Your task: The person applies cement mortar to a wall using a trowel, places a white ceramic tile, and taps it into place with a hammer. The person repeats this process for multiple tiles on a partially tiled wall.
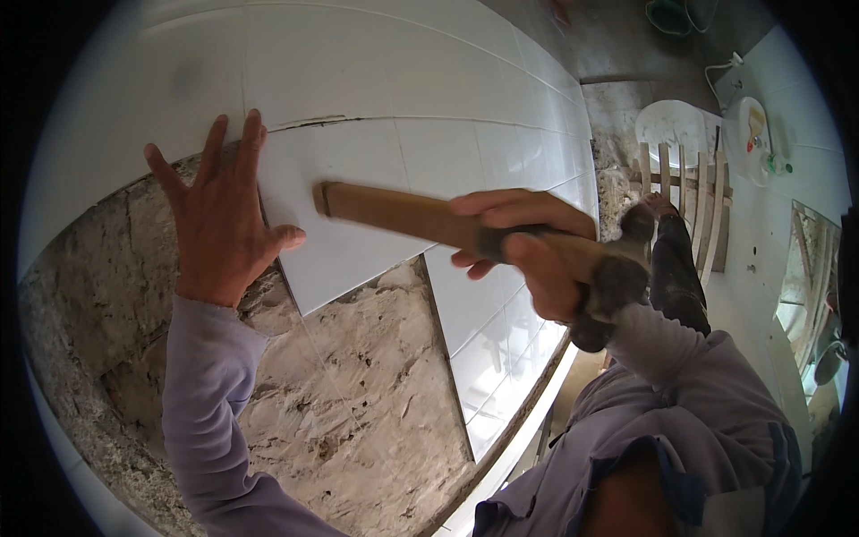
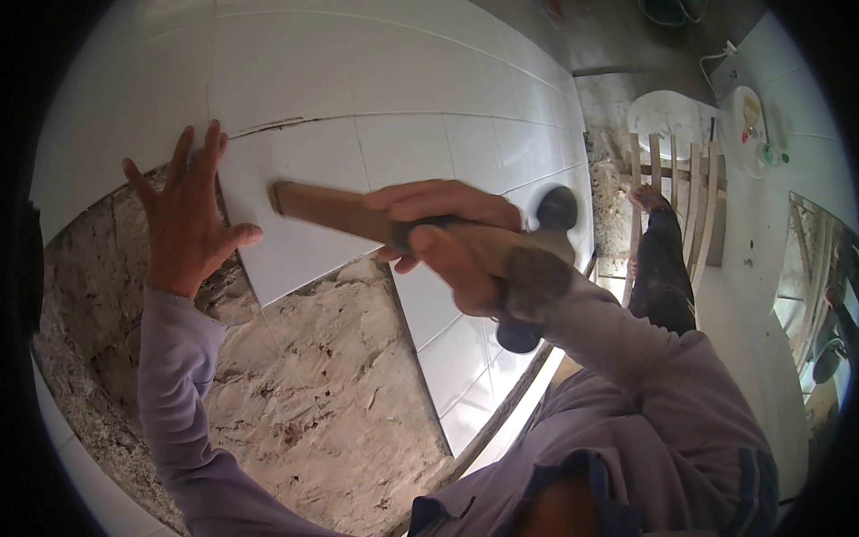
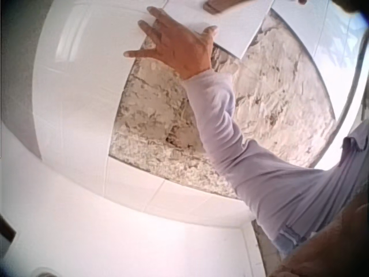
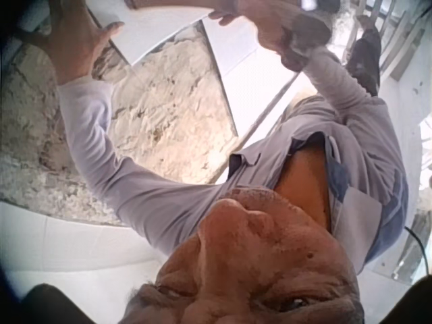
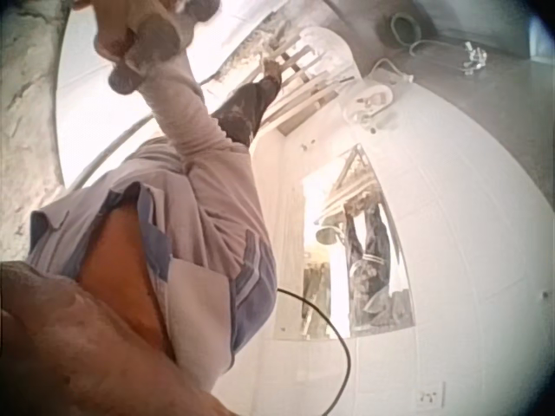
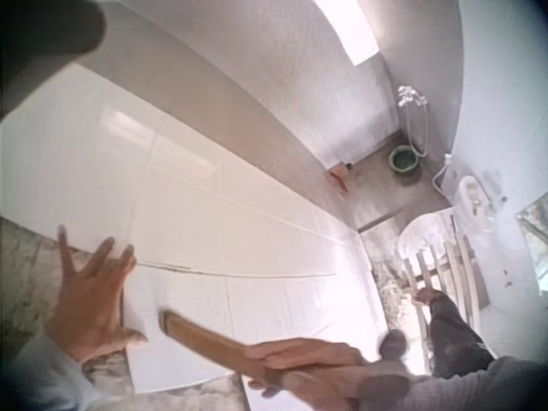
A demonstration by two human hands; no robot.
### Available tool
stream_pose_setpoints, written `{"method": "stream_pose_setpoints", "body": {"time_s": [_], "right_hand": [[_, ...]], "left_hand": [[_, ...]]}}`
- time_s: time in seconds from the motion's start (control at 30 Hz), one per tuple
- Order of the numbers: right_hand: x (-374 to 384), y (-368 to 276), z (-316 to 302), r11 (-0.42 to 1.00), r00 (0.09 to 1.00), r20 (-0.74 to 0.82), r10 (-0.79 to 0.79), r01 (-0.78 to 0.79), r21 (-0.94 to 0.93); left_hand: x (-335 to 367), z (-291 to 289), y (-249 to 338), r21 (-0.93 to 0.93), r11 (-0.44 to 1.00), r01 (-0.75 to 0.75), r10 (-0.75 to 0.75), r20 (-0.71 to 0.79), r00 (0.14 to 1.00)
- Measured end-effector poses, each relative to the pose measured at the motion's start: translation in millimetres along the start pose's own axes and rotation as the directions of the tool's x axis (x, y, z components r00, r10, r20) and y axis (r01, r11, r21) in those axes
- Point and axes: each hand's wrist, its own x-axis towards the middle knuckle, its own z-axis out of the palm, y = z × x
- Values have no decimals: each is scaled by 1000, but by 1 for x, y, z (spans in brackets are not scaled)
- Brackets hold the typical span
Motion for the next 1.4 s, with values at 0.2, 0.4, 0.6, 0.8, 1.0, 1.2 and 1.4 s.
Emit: {"method": "stream_pose_setpoints", "body": {"time_s": [0.2,0.4,0.6,0.8,1.0,1.2,1.4], "right_hand": [[2,5,3,996,996,7,-91,91,4],[2,7,10,999,999,-19,-42,41,-5],[10,2,7,999,999,-35,31,-30,16],[-3,9,8,1000,999,-41,-22,22,-15],[4,-6,20,981,984,-126,-123,139,132],[5,3,17,991,990,-107,-96,106,86],[6,6,12,993,994,-55,-98,101,55]], "left_hand": [[0,8,-3,-12,999,-32,31,-74,997],[-1,10,-5,-9,1000,-29,28,-73,997],[-3,4,-4,-26,999,-34,33,-11,999],[-14,-8,-16,-13,1000,-17,17,47,999],[-10,-14,-10,-16,999,39,-38,96,995],[-4,-18,-2,-18,1000,-4,6,71,997],[4,-23,3,16,1000,-4,2,144,990]]}}
